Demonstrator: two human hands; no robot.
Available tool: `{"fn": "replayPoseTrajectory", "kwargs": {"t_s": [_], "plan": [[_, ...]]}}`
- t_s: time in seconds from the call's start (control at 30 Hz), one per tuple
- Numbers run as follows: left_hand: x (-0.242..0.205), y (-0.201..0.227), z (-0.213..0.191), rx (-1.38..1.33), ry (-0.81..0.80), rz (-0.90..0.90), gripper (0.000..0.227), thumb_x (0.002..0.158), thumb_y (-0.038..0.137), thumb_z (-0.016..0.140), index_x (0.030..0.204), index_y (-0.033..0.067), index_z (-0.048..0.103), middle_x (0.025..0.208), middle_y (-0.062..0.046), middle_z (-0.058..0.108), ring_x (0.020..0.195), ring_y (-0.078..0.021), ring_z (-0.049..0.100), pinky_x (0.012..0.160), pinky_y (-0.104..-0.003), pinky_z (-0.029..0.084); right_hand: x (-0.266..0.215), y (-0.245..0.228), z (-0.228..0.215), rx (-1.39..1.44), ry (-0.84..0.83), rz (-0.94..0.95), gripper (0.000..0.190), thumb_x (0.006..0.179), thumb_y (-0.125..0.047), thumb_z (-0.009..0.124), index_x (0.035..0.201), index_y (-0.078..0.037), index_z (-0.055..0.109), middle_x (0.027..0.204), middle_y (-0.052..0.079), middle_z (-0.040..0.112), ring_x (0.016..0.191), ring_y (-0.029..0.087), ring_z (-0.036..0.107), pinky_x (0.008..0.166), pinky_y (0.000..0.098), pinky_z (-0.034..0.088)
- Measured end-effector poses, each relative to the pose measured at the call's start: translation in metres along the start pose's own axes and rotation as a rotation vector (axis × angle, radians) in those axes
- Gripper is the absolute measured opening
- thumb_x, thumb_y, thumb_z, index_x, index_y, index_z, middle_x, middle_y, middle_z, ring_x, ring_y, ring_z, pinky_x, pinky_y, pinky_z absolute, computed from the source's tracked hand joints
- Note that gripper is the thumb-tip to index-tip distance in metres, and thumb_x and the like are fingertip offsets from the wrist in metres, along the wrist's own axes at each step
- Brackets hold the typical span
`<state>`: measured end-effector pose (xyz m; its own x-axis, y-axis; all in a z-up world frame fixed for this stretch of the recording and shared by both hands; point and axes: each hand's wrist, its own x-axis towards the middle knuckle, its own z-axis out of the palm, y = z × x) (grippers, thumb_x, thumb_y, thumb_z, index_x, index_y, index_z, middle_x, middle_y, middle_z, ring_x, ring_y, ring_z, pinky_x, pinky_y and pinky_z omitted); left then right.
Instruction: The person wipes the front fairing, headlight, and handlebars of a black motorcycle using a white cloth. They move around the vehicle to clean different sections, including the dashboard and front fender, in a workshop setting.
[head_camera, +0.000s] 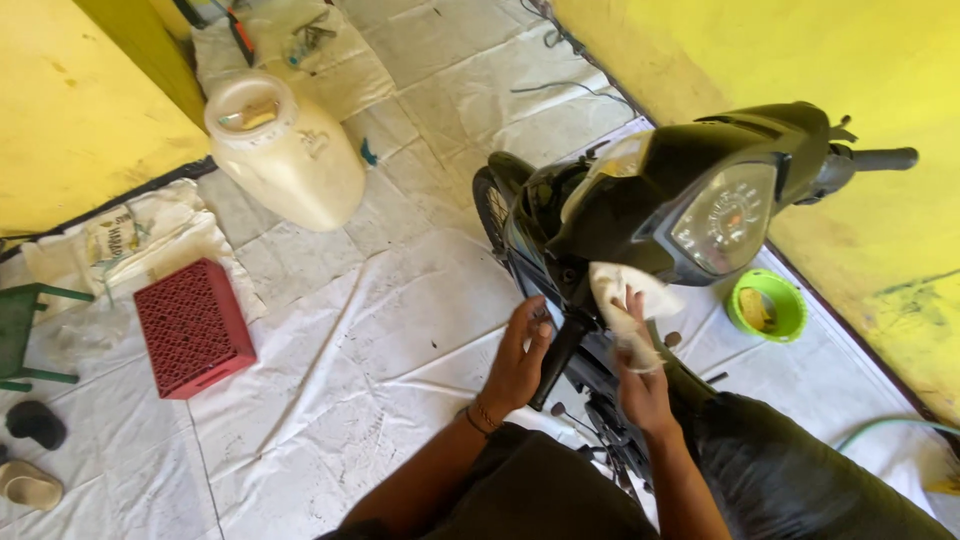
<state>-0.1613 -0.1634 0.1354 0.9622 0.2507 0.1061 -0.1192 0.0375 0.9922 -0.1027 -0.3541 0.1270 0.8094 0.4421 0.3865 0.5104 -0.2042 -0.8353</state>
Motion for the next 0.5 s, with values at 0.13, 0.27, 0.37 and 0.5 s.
{"fn": "replayPoseTrajectory", "kwargs": {"t_s": [0.13,0.27,0.37,0.5], "plan": [[0.027,0.029,-0.011,0.381,-0.001,0.309,0.059,0.105,0.038,0.051,0.15,0.0019,0.042,0.146,-0.03,0.045,0.14,-0.0491,0.041,0.115,-0.059,0.033,-0.012,0.007,-0.014,0.61,0.546,0.798,0.059,0.101,-0.048,0.059,0.143,-0.006,0.053,0.143,0.02,0.057,0.133,0.032,0.055,0.117,0.054,0.036],[0.064,0.06,-0.009,0.461,0.019,0.429,0.062,0.106,0.046,0.045,0.151,0.0041,0.041,0.151,-0.028,0.042,0.144,-0.0472,0.039,0.116,-0.064,0.032,0.004,-0.014,-0.044,1.127,0.708,0.632,0.058,0.099,-0.051,0.057,0.145,-0.015,0.057,0.144,0.011,0.063,0.131,0.03,0.063,0.114,0.0569,0.043],[0.1,0.034,0.014,0.453,0.029,0.488,0.065,0.105,0.055,0.043,0.152,0.0101,0.043,0.151,-0.029,0.041,0.144,-0.0506,0.037,0.115,-0.07,0.031,0.035,-0.013,-0.058,0.964,0.821,0.489,0.064,0.097,-0.06,0.066,0.145,-0.018,0.057,0.146,0.01,0.063,0.136,0.03,0.063,0.116,0.0535,0.048],[0.107,0.015,0.042,0.792,0.116,0.631,0.065,0.104,0.051,0.045,0.155,0.0094,0.04,0.154,-0.029,0.04,0.145,-0.0517,0.038,0.11,-0.076,0.033,0.115,0.006,-0.07,0.51,0.687,0.396,0.044,0.104,-0.042,0.055,0.132,-0.008,0.05,0.094,0.007,0.056,0.046,0.015,0.048,0.034,0.0264,0.042]]}}
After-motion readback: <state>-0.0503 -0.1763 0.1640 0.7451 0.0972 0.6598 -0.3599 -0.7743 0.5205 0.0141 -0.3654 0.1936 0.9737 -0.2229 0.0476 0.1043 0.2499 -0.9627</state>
